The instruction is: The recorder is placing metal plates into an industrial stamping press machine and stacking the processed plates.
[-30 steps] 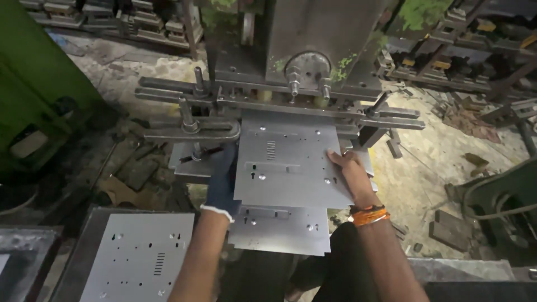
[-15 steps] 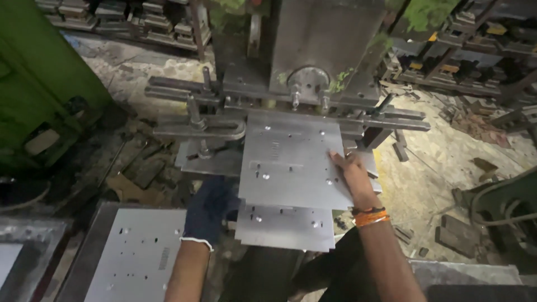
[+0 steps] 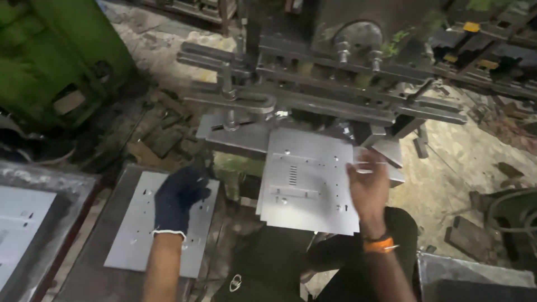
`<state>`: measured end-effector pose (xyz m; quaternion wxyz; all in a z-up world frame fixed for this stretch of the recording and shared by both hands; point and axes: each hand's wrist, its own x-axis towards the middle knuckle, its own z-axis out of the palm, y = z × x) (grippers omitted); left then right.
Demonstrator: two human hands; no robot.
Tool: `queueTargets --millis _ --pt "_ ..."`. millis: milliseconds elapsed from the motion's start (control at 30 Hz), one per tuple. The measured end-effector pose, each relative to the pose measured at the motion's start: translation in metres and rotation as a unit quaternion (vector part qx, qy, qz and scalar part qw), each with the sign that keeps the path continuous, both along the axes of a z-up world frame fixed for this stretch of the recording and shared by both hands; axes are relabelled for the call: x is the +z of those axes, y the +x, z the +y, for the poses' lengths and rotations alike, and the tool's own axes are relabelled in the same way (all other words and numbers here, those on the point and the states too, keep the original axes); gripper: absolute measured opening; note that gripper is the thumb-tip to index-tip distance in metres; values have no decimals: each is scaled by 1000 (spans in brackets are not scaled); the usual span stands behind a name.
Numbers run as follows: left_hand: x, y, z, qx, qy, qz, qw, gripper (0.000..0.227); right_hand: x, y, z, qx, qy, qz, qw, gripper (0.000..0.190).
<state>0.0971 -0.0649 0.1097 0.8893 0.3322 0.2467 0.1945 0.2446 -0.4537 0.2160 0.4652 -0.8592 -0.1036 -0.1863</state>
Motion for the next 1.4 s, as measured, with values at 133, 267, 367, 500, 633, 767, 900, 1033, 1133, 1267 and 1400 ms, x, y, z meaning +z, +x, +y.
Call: queueTargets --millis 133,267,367,500,633,767,900,1033,1133,1267,1400 --pt "-14 -35 32 64 87 95 990 38 -25 -61 92 155 76 54 983 24" --pt "-73 -87 74 133 537 402 730 62 -69 -141 194 336 235 351 842 44" --pt "-76 -113 73 107 664 527 519 76 -76 -176 227 301 264 508 762 62" --pt "-57 -121 67 -50 593 600 535 80 -78 -197 255 264 248 538 761 59" --pt "-42 -119 58 -59 598 593 537 81 -86 -217 268 217 221 569 761 57" --pt "-21 -116 51 -76 599 590 536 81 -86 -225 279 197 211 555 781 49" --pt "12 -118 46 -107 551 538 629 70 -94 -206 274 141 278 549 776 41" --pt "40 -138 14 -156 457 414 772 60 -55 -171 181 300 362 513 718 48" --pt "62 -128 -24 -195 362 309 858 56 -26 -144 97 281 328 477 765 71" --pt "100 -40 -73 -251 210 154 932 57 -37 -91 1 79 289 454 839 55" --pt "114 45 -122 -286 230 31 930 52 10 -57 -31 18 315 341 885 32"
